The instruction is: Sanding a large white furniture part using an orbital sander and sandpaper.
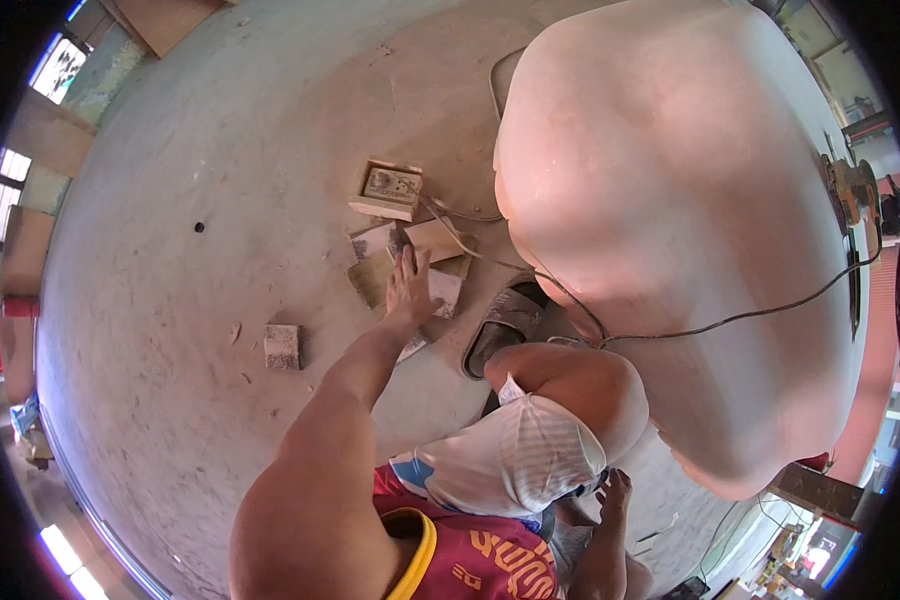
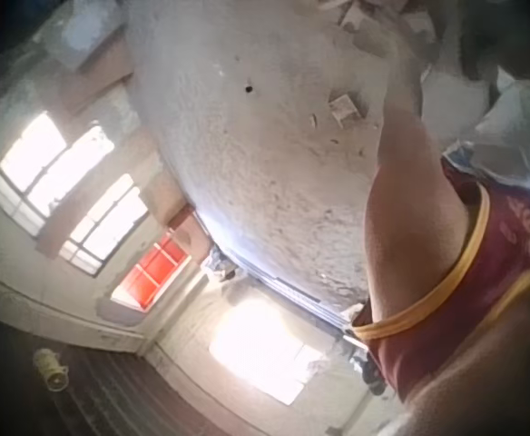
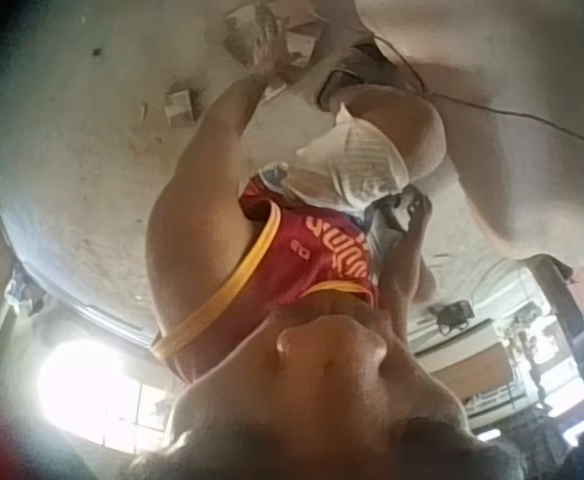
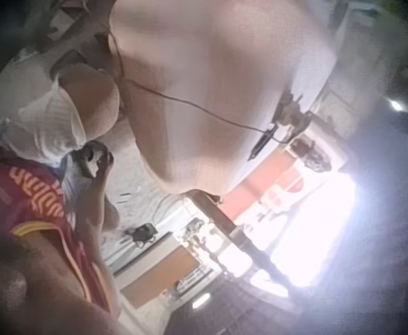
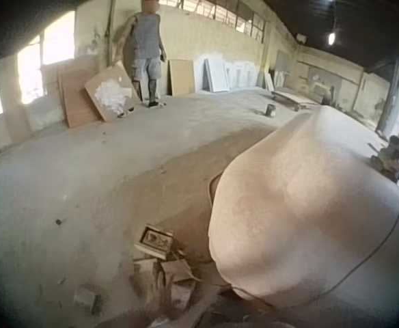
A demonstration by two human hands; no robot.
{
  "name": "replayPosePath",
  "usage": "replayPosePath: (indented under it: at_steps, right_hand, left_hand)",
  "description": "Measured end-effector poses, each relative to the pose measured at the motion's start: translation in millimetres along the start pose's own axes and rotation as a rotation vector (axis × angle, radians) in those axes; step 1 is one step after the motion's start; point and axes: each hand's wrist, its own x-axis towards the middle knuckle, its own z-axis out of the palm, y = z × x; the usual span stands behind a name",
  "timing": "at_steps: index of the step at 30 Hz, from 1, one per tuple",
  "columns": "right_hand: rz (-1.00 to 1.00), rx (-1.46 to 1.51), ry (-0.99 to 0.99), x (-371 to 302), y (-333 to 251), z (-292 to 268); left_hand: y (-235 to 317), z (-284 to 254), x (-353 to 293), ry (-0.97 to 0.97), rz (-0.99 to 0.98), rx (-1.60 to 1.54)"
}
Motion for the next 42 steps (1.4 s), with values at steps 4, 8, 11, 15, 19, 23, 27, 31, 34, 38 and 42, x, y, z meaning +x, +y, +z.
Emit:
replayPosePath:
  at_steps: [4, 8, 11, 15, 19, 23, 27, 31, 34, 38, 42]
  right_hand:
    - [-0.051, -0.161, -0.033, -5.2, -1.4, -5.3]
    - [-0.093, -0.260, -0.027, -15.1, -11.4, -9.1]
    - [-0.077, -0.254, -0.039, -19.9, -13.8, -3.0]
    - [-0.113, -0.181, -0.081, -14.7, -17.6, 10.4]
    - [-0.157, 0.034, -0.177, -7.9, -25.9, 22.5]
    - [-0.221, -0.173, -0.210, -6.0, -24.7, 30.1]
    - [-0.487, -0.187, -0.236, 0.9, 2.1, 43.8]
    - [-0.521, -0.194, -0.229, 2.9, 17.4, 45.7]
    - [-0.282, -0.206, -0.247, -2.5, 14.5, 41.6]
    - [-0.244, -0.206, -0.241, -12.7, 7.9, 41.0]
    - [-0.221, -0.211, -0.241, -17.6, 7.5, 42.8]
  left_hand:
    - [45.7, -29.5, 13.9, 0.047, 0.041, 0.396]
    - [54.4, -26.0, 37.2, -0.063, -0.029, 0.339]
    - [38.1, -14.5, 43.7, -0.035, 0.088, 0.202]
    - [34.2, -9.9, 47.6, 0.097, 0.108, 0.309]
    - [44.5, -24.1, 55.3, 0.084, 0.064, 0.477]
    - [45.3, -26.2, 60.3, 0.012, 0.102, 0.359]
    - [33.4, -6.8, 53.8, 0.106, 0.147, 0.316]
    - [15.5, 17.3, 38.4, 0.265, 0.340, 0.510]
    - [5.3, 25.6, 27.3, 0.376, 0.423, 0.461]
    - [-2.3, 16.3, 13.8, 0.463, 0.488, 0.324]
    - [-1.1, 1.7, -14.0, -0.011, 0.569, 0.665]
